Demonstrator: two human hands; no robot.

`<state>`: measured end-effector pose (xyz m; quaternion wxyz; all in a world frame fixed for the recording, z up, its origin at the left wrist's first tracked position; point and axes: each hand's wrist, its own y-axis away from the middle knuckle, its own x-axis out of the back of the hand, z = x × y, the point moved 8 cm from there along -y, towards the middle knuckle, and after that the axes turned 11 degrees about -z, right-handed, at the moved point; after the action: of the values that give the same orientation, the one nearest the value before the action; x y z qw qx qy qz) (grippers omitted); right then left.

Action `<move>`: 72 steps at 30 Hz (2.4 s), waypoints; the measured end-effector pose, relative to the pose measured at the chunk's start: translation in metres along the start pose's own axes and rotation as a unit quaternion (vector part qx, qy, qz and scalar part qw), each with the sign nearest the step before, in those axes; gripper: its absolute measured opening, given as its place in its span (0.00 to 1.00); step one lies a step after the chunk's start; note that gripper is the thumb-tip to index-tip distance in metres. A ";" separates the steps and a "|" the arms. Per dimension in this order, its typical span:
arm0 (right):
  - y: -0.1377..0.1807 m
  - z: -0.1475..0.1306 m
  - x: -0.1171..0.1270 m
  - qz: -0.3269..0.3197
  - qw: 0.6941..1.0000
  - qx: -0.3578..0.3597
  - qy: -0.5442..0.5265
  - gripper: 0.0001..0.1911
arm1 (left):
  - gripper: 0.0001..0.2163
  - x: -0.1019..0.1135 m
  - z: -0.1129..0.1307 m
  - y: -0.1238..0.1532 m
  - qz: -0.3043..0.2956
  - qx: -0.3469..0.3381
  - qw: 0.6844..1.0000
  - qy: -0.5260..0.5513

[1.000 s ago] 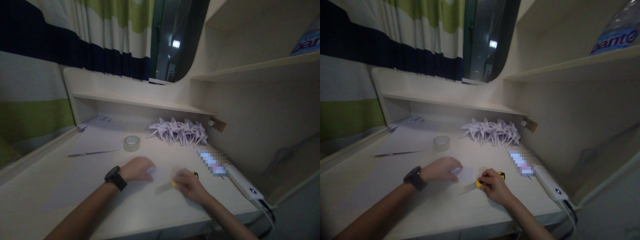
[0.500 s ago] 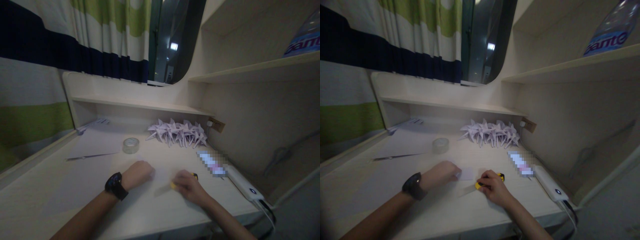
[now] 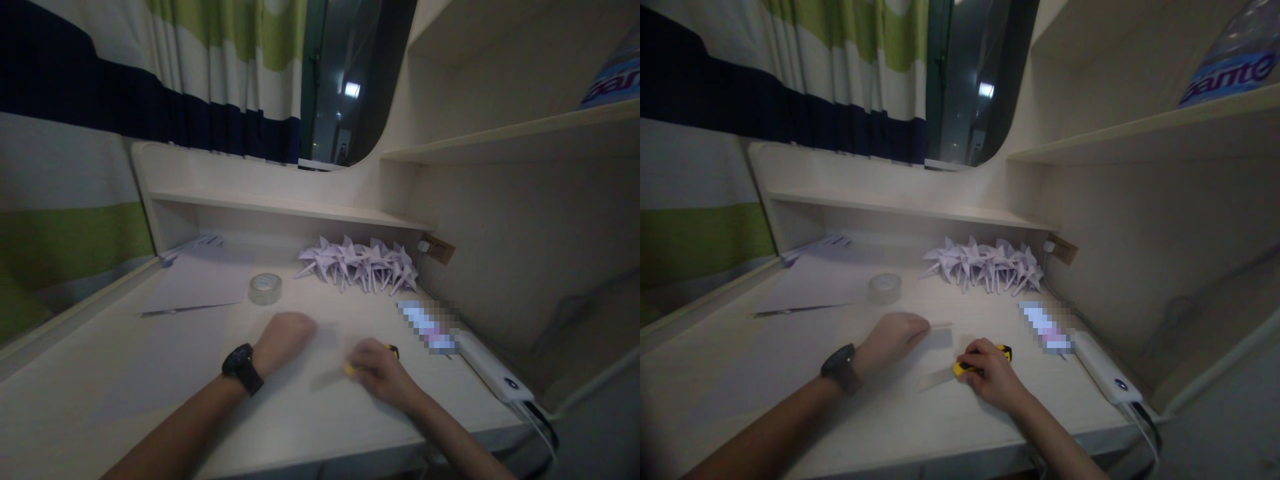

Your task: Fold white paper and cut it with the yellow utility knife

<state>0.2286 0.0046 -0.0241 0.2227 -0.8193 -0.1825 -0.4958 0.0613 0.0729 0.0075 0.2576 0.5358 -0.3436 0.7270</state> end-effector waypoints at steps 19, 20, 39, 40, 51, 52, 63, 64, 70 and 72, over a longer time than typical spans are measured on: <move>0.008 0.025 0.017 0.102 0.980 -0.152 0.083 0.09 | 0.18 -0.028 -0.064 0.006 0.146 0.178 0.707 0.668; 0.009 0.026 0.019 0.111 0.977 -0.162 0.086 0.09 | 0.17 -0.031 -0.064 0.006 0.143 0.180 0.702 0.674; 0.015 0.020 0.027 0.204 0.957 -0.162 0.125 0.11 | 0.14 -0.051 -0.061 0.009 0.107 0.263 0.718 0.635; 0.012 0.020 0.024 0.183 0.961 -0.165 0.123 0.10 | 0.14 -0.054 -0.060 0.008 0.108 0.254 0.707 0.651; -0.006 0.025 0.016 0.086 0.972 -0.181 0.122 0.08 | 0.25 -0.058 -0.039 0.004 -0.080 0.239 0.816 0.521; -0.007 0.025 0.016 0.082 0.973 -0.178 0.123 0.09 | 0.27 -0.051 -0.038 0.003 -0.091 0.232 0.858 0.449; -0.033 0.025 -0.001 -0.005 0.987 -0.097 0.130 0.10 | 0.32 -0.034 0.022 0.002 -0.095 -0.108 0.989 0.039; -0.037 0.025 -0.003 -0.013 0.987 -0.093 0.133 0.10 | 0.32 -0.040 0.019 0.002 -0.113 -0.103 0.988 0.030; -0.048 0.027 -0.008 -0.014 0.989 -0.074 0.125 0.09 | 0.24 -0.050 0.012 0.004 -0.090 -0.061 0.994 -0.031; -0.048 0.024 -0.009 -0.007 0.990 -0.070 0.125 0.08 | 0.23 -0.048 0.014 0.004 -0.064 -0.044 0.996 -0.050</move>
<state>0.2173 0.0569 -0.0329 0.1828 -0.7633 -0.1236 -0.6071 0.0802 0.0592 -0.0364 0.3095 0.5807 -0.3525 0.6654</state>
